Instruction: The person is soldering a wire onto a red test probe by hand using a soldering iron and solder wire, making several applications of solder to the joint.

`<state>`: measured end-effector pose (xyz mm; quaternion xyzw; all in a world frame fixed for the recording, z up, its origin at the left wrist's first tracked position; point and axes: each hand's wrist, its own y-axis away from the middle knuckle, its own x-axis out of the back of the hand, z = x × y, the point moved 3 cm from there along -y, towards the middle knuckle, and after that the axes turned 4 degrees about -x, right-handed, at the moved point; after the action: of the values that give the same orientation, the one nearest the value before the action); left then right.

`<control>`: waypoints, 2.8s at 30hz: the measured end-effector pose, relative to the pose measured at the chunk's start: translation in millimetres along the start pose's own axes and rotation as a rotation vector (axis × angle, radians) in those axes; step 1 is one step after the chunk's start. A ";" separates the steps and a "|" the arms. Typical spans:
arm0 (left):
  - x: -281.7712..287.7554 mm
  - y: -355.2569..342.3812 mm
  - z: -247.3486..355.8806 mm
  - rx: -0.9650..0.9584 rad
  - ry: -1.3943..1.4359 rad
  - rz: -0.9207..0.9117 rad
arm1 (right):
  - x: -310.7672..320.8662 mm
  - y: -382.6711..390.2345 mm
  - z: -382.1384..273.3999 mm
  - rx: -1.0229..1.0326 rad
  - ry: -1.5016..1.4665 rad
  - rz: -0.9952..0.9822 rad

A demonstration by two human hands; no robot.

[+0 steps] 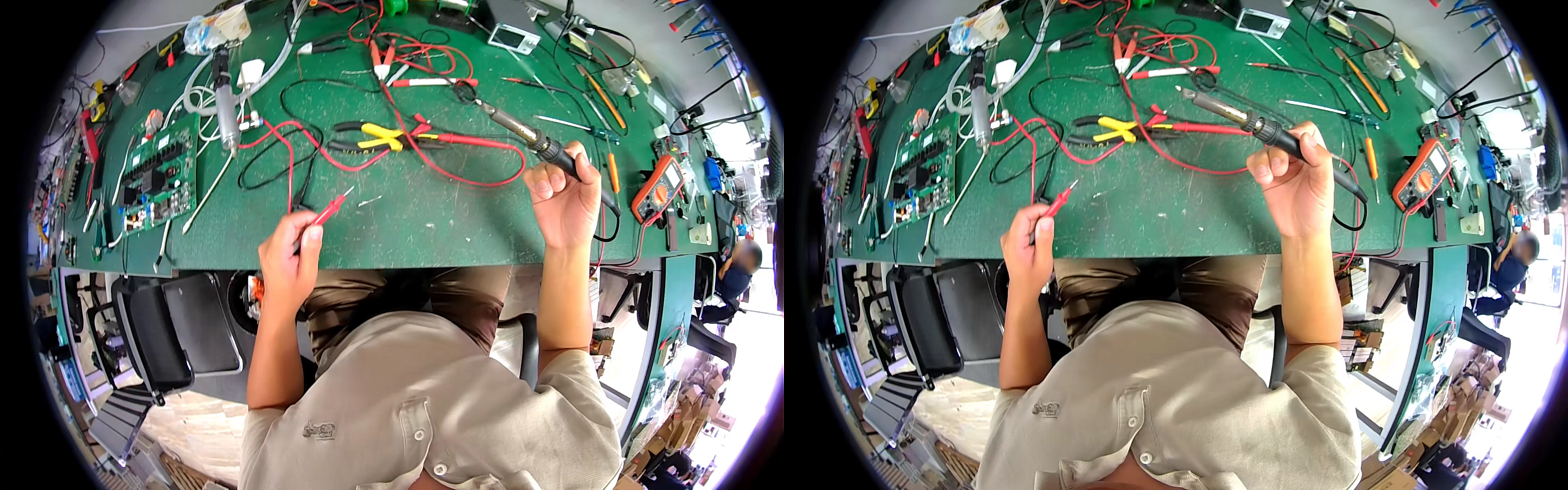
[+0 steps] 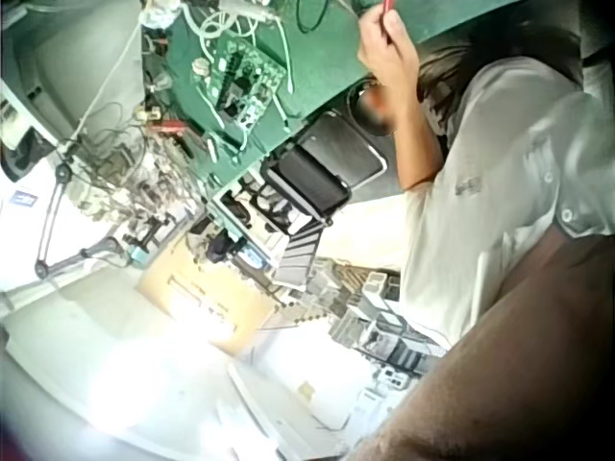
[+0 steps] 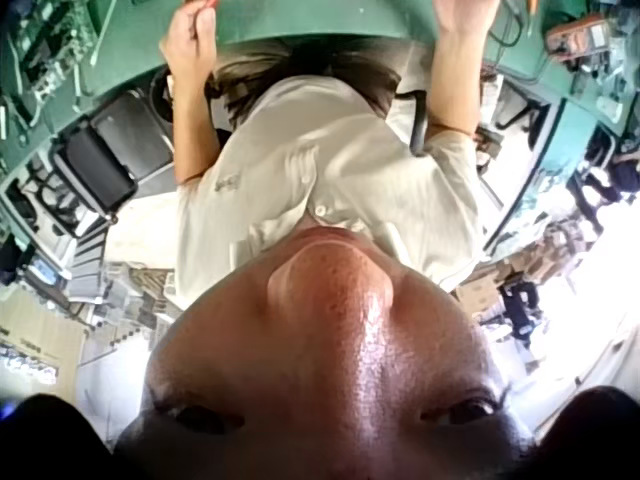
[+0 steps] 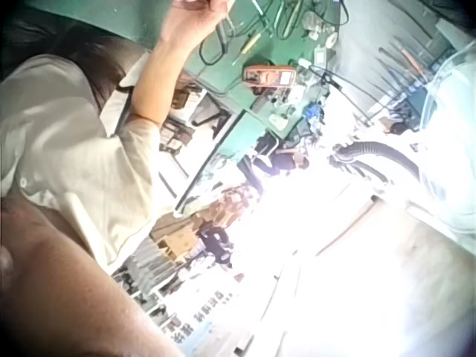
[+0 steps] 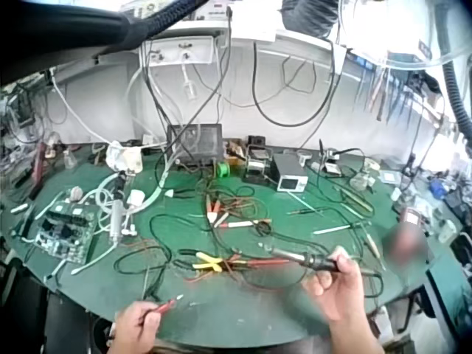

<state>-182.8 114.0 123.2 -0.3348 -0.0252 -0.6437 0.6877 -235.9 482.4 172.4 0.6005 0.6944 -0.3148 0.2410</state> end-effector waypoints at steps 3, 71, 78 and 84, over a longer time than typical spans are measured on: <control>0.0 0.6 2.7 -0.010 -0.005 -0.008 | -2.3 8.4 17.6 -0.029 0.001 -0.015; -17.3 -11.9 4.5 -0.277 -0.256 -0.173 | -31.7 63.5 103.9 0.050 0.611 -0.044; -17.8 -11.5 4.0 -0.285 -0.262 -0.176 | -33.1 66.5 106.3 0.089 0.699 0.031; -18.2 -11.0 3.6 -0.284 -0.261 -0.176 | -31.7 67.3 106.2 0.111 0.709 0.032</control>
<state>-194.4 132.2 122.3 -0.5055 -0.0522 -0.6497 0.5654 -169.1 389.0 112.2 0.6956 0.7070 -0.1205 -0.0429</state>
